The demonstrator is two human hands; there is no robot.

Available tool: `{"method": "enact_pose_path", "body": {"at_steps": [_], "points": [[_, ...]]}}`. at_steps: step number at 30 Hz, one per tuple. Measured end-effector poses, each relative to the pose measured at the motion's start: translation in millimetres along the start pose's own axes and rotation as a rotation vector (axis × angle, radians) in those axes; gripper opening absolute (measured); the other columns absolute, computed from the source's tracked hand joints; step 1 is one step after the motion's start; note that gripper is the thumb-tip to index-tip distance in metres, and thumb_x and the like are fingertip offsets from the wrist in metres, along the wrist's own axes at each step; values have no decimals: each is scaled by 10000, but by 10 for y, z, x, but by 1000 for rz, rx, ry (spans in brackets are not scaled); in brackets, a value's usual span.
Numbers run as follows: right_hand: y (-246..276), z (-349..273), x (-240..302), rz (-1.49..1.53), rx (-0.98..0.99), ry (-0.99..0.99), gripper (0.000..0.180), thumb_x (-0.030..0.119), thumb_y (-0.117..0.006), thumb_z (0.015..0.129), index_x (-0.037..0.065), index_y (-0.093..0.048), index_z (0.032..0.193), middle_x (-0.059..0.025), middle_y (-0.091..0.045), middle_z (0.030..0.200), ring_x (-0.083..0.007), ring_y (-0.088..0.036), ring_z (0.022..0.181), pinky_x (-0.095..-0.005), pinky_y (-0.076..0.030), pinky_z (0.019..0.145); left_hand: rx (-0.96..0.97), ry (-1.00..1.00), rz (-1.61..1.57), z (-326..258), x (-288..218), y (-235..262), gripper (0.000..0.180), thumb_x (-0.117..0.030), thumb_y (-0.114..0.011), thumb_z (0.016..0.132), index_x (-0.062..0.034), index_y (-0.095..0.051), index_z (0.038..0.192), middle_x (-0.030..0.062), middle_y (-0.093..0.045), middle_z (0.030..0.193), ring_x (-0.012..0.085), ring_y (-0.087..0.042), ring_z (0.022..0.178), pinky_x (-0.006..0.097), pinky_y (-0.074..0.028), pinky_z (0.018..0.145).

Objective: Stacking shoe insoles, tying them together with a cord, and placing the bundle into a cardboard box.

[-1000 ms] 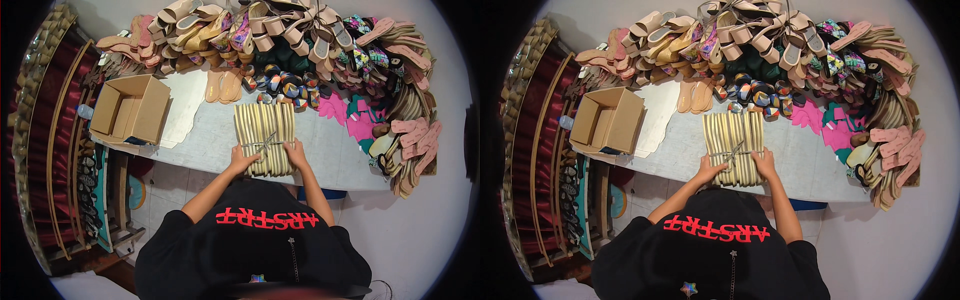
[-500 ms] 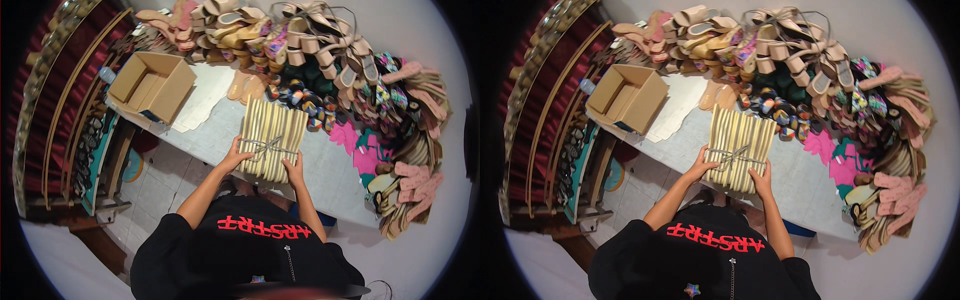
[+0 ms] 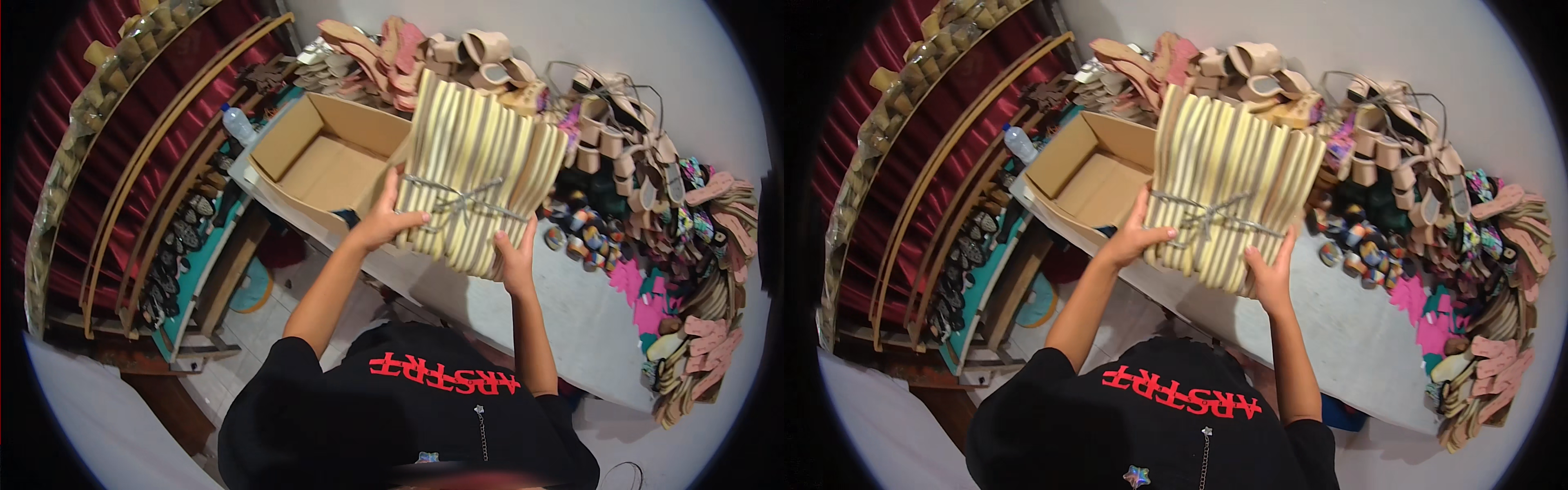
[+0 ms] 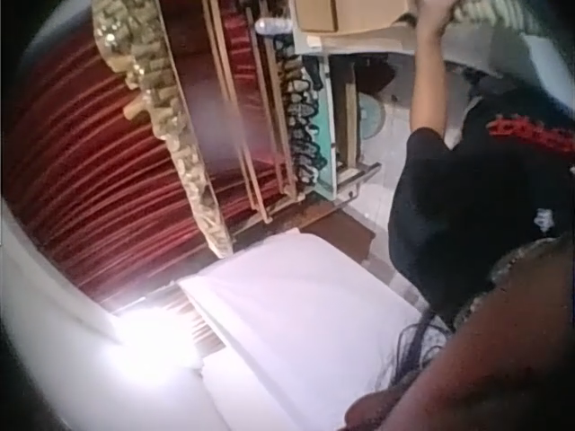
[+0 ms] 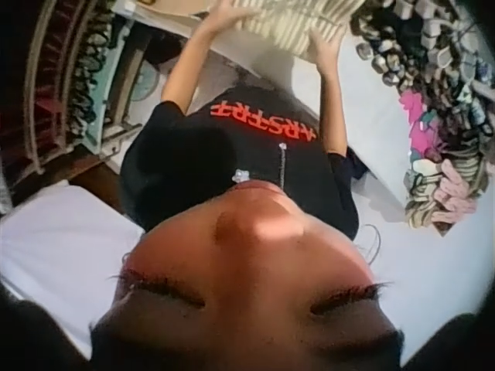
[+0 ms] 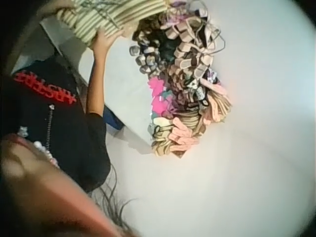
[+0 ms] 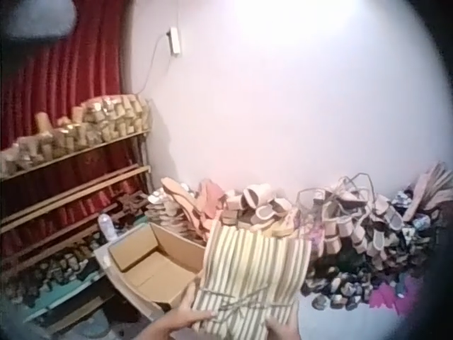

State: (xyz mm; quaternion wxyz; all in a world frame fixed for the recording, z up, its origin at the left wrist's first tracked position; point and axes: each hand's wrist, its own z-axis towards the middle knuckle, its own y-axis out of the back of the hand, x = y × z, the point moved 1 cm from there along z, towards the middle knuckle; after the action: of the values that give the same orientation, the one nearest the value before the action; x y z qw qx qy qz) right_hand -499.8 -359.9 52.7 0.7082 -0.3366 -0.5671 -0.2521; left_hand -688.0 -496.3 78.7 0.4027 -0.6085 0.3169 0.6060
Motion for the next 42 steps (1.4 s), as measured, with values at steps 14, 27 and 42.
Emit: {"method": "enact_pose_path", "body": {"at_steps": [14, 27, 42], "points": [[-4301, 1194, -967, -51, -46, -436, 958, 145, -681, 675, -104, 28, 1270, -244, -397, 1156, -268, -473, 1030, -294, -406, 857, 128, 623, -197, 594, 8, 4580, 575, -160, -553, 756, -76, -307, 1269, 122, -474, 1157, 199, -548, 988, 334, -485, 819], [-7470, 2260, -2249, -204, -160, -854, 996, 125, -698, 631, 23, 42, 1289, -252, -420, 1141, -341, -464, 1048, -443, -440, 809, 120, 739, 334, 1349, 162, 8015, 615, -25, -557, 646, 20, -370, 1230, 174, -543, 1074, 261, -563, 938, 347, -469, 803], [-8338, 2600, -3149, -370, 60, -948, 554, 225, -754, 667, -100, -445, 994, -216, -528, 907, -357, -565, 854, -556, -512, 667, 287, 638, 1471, 1509, 423, 8939, 631, -9, -531, 649, 169, -295, 1207, 307, -455, 1161, 360, -490, 1070, 369, -434, 868]]}}
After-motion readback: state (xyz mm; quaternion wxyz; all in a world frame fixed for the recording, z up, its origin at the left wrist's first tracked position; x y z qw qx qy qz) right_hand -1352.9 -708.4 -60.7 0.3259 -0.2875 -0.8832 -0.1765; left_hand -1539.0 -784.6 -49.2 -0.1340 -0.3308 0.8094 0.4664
